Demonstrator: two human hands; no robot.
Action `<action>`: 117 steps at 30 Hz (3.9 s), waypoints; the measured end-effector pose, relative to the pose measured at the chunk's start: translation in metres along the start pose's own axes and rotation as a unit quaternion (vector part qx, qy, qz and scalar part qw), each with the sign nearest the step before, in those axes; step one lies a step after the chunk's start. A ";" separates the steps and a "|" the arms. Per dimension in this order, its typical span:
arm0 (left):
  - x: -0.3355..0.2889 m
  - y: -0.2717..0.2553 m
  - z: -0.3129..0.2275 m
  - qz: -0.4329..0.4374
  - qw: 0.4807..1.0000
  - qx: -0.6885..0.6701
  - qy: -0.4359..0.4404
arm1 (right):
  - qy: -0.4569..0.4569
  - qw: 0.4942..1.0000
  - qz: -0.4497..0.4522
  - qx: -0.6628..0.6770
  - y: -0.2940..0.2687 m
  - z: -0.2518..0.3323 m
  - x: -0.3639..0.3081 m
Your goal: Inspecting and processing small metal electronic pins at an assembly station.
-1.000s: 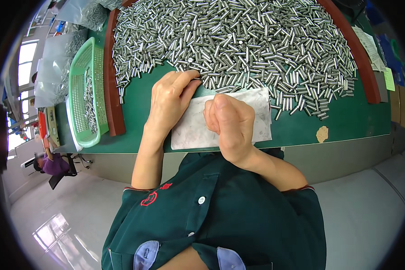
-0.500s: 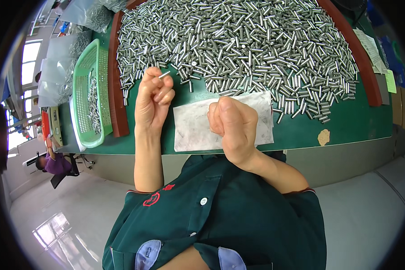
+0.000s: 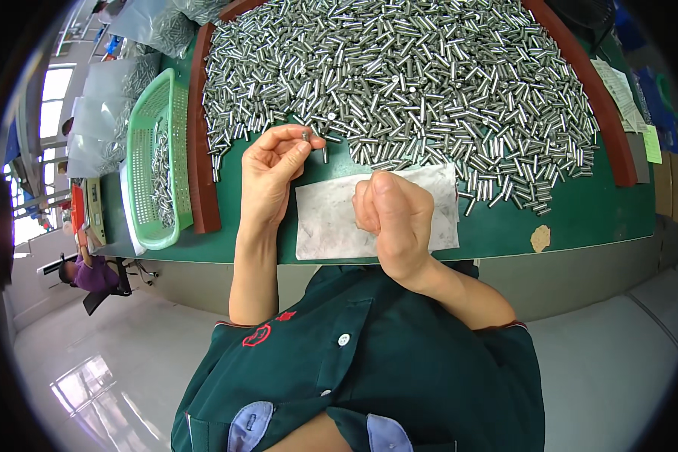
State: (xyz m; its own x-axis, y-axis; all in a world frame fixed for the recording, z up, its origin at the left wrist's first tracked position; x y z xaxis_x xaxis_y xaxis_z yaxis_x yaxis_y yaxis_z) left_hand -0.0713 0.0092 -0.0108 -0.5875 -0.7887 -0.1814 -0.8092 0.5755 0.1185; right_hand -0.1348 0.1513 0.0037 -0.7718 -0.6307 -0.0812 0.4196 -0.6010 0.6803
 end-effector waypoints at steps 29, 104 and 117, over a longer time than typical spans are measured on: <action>-0.006 0.035 -0.021 0.017 0.817 0.458 0.351 | -0.020 0.999 -0.009 -0.037 -0.002 0.000 -0.001; -0.054 -0.002 0.021 0.090 0.971 -0.151 -0.160 | -0.094 0.993 -0.063 -0.042 -0.001 0.005 0.008; -0.051 -0.006 0.021 0.051 0.957 -0.198 -0.206 | -0.063 0.996 -0.060 0.014 -0.002 0.005 0.006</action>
State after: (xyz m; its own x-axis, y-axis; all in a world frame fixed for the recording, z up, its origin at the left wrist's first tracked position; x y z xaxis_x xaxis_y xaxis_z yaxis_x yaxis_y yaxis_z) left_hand -0.0361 0.0500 -0.0230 -0.6753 -0.5342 -0.5085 -0.7366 0.4540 0.5013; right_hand -0.1426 0.1511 0.0054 -0.8699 -0.4881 -0.0716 0.3092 -0.6525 0.6919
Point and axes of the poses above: each hand's wrist, its own x-axis towards the middle knuckle, its own y-axis out of the palm, z = x × y, the point moved 6 cm from there along x, towards the middle knuckle, and after that the axes turned 14 degrees about -z, right-handed, at the moved point
